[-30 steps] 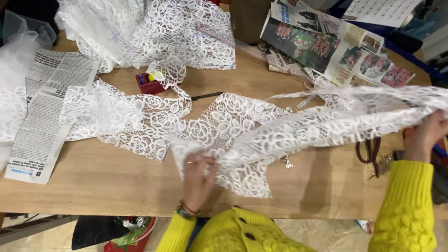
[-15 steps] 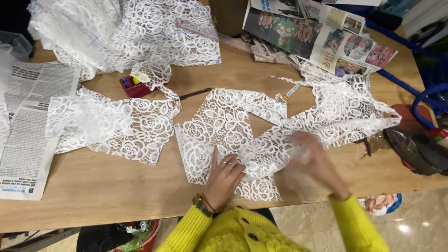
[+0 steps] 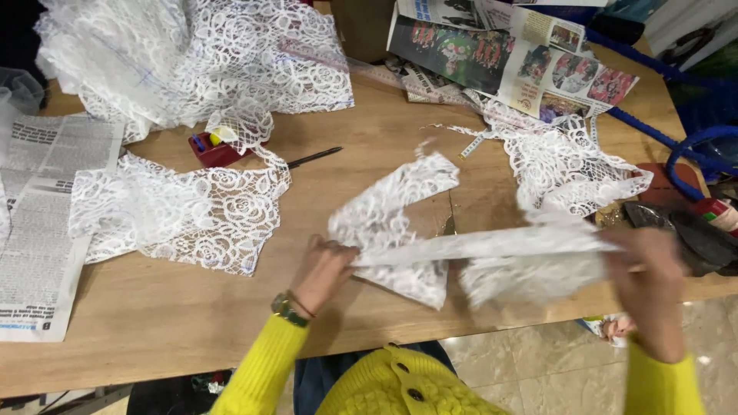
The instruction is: Measuring, marking, and cutting lace fabric according to a pattern on a work table.
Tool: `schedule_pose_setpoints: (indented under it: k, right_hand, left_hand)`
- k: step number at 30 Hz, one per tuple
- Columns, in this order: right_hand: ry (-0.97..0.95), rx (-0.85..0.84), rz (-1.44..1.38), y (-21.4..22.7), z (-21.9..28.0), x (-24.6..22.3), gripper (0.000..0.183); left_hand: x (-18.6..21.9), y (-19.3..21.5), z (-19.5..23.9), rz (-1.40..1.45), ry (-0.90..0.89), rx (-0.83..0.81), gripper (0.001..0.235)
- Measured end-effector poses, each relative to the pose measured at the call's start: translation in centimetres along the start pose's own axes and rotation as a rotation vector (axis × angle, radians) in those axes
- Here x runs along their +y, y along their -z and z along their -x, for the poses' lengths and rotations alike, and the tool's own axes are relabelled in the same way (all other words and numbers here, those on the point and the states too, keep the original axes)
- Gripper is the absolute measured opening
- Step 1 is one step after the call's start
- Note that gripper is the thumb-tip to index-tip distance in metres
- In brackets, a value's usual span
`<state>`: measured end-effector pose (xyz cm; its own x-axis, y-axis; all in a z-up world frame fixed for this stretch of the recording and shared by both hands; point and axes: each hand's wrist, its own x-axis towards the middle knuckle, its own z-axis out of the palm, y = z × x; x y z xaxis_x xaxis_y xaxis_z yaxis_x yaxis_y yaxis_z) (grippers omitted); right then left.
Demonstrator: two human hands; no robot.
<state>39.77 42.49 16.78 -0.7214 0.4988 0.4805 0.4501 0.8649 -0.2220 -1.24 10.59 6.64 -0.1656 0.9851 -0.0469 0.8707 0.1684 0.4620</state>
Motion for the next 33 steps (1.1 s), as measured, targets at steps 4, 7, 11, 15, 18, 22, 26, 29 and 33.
schedule_pose_setpoints:
  k: [4, 7, 11, 15, 18, 22, 26, 29, 33]
  right_hand:
    - [-0.229, 0.074, 0.032, 4.8, 0.3, 4.4, 0.021]
    - [-0.333, 0.075, -0.179, 5.7, 0.5, 9.4, 0.007]
    - [-0.374, 0.065, -0.267, 4.4, 1.8, 16.7, 0.023]
    - [-0.280, 0.052, -0.182, 1.7, -3.6, 22.7, 0.022]
    - [-0.206, 0.034, -0.126, -0.9, -8.3, 26.2, 0.022]
    - [-0.093, 0.017, -0.057, -4.2, -12.4, 29.5, 0.022]
    - [0.044, -0.045, 0.270, -4.5, -15.4, 21.5, 0.031]
    - [-0.104, -0.240, 0.279, -6.1, -16.0, 12.2, 0.068]
    - [0.157, -0.229, 0.650, -10.7, -13.0, 2.7, 0.069]
  left_hand:
    - [0.2, 3.5, 0.5, 0.122, 0.042, 0.081, 0.012]
    - [2.2, 5.7, 0.6, 0.406, 0.077, 0.097, 0.014]
    - [4.6, 10.6, 1.3, 0.729, 0.028, -0.099, 0.024]
    - [6.2, 14.9, 0.8, 0.719, -0.015, -0.264, 0.021]
    - [4.4, 14.1, -1.1, 0.625, -0.010, -0.184, 0.036]
    - [-3.1, 7.1, -4.9, 0.112, 0.185, 0.216, 0.030]
    - [-4.5, 1.7, -4.7, 0.005, 0.198, 0.514, 0.039]
    - [-3.7, -1.3, -1.1, -0.133, 0.334, 0.458, 0.063]
    - [0.1, 0.4, 4.5, 0.176, 0.525, 0.298, 0.093]
